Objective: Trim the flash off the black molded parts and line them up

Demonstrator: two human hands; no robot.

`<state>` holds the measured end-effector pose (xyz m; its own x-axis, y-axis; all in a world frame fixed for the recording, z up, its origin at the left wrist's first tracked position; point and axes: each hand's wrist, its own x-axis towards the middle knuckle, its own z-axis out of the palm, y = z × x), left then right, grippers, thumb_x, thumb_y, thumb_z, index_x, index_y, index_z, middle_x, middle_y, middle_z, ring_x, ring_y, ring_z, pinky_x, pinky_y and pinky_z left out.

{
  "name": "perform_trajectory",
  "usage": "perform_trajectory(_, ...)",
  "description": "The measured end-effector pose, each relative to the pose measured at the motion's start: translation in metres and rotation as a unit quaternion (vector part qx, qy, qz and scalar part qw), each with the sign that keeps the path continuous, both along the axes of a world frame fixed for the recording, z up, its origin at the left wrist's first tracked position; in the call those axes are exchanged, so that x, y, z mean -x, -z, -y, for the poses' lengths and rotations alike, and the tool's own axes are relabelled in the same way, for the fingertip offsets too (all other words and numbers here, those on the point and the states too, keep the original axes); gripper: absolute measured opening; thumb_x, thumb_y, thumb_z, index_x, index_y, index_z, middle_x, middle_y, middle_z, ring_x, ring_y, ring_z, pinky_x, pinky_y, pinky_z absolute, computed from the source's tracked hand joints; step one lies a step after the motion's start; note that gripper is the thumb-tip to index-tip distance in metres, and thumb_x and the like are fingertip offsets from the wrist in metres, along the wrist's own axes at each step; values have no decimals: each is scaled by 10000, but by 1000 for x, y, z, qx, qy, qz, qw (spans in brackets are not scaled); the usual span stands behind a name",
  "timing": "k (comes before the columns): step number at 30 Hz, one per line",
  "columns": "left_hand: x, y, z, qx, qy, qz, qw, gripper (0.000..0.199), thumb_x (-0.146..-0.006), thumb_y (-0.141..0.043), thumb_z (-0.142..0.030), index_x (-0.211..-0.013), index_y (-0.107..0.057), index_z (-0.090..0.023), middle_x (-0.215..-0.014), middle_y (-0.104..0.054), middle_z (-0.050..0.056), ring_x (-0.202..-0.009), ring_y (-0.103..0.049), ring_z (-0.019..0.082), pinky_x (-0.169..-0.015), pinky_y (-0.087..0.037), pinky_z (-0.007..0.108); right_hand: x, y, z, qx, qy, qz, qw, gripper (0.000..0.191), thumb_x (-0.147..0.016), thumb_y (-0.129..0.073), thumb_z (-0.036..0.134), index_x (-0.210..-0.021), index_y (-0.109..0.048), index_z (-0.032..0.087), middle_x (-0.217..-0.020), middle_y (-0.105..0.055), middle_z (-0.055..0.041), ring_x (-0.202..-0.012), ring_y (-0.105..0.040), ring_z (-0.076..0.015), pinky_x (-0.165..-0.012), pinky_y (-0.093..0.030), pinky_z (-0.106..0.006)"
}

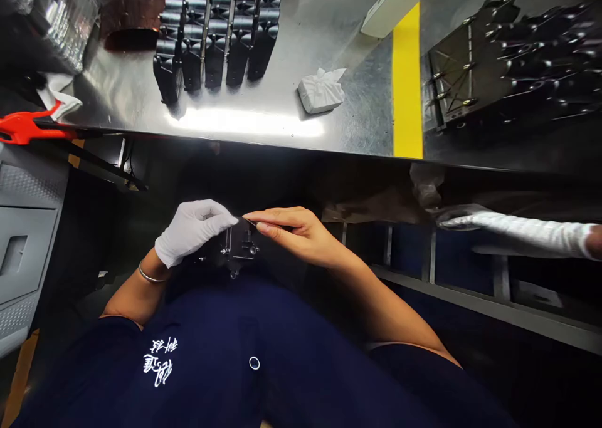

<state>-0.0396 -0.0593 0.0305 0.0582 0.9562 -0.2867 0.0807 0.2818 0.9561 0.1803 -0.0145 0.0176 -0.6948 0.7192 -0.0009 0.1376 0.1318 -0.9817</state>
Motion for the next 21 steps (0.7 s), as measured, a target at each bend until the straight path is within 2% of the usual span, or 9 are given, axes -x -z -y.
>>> perform_trajectory(2, 0, 1, 1, -16, 4, -9, 1000, 304, -718, -771, -453, -666, -723, -157, -635, -696, 20, -575, -603, 120, -532, -468, 215, 1, -1, 1, 35, 23, 9, 999, 279, -916, -592, 359, -1084, -742, 193, -1003, -765, -64, -851, -707, -150, -733, -557, -246)
perform_trajectory(5, -1, 4, 3, -64, -10, -39, 997, 272, -729, -771, -426, -659, -721, -168, -628, -692, 12, -570, -599, 117, -533, -462, 216, 5, 0, 4, 52, 86, 11, 995, 322, -933, -559, 429, -1095, -694, 186, -810, -737, -27, -638, -642, -104, -585, -517, -218)
perform_trajectory(7, -3, 6, 4, -99, -33, -58, 993, 251, -740, -767, -409, -662, -722, -174, -625, -689, 6, -568, -598, 115, -543, -461, 221, 8, 2, 6, 19, 116, 3, 993, 323, -961, -498, 456, -991, -670, 184, -703, -691, -7, -542, -577, -88, -524, -478, -213)
perform_trajectory(10, -6, 8, 5, -131, -75, -64, 986, 253, -753, -760, -410, -667, -719, -176, -624, -685, 2, -568, -593, 113, -562, -461, 229, 13, 5, 8, -112, 148, 16, 982, 345, -972, -479, 432, -780, -625, 186, -675, -658, -23, -575, -574, -99, -558, -474, -227)
perform_trajectory(12, -8, 9, 6, -142, -96, -62, 983, 268, -757, -757, -426, -670, -716, -176, -625, -684, 1, -569, -590, 111, -572, -461, 231, 17, 5, 8, -174, 158, 24, 972, 318, -968, -499, 373, -747, -623, 181, -661, -640, -24, -592, -575, -104, -573, -470, -228)
perform_trajectory(15, -10, 11, 7, -154, -108, -73, 979, 271, -767, -749, -437, -683, -719, -181, -631, -687, 0, -571, -591, 110, -584, -462, 234, 20, 4, 8, -189, 158, 12, 969, 280, -965, -506, 300, -759, -644, 171, -645, -632, -15, -563, -565, -96, -546, -456, -215)
perform_trajectory(21, -10, 12, 9, -157, -116, -115, 974, 305, -765, -736, -482, -687, -733, -188, -638, -686, 10, -576, -589, 123, -611, -478, 257, 23, 1, 10, -195, 159, 15, 968, 263, -952, -528, 268, -753, -666, 164, -659, -658, -21, -570, -586, -101, -553, -464, -217)
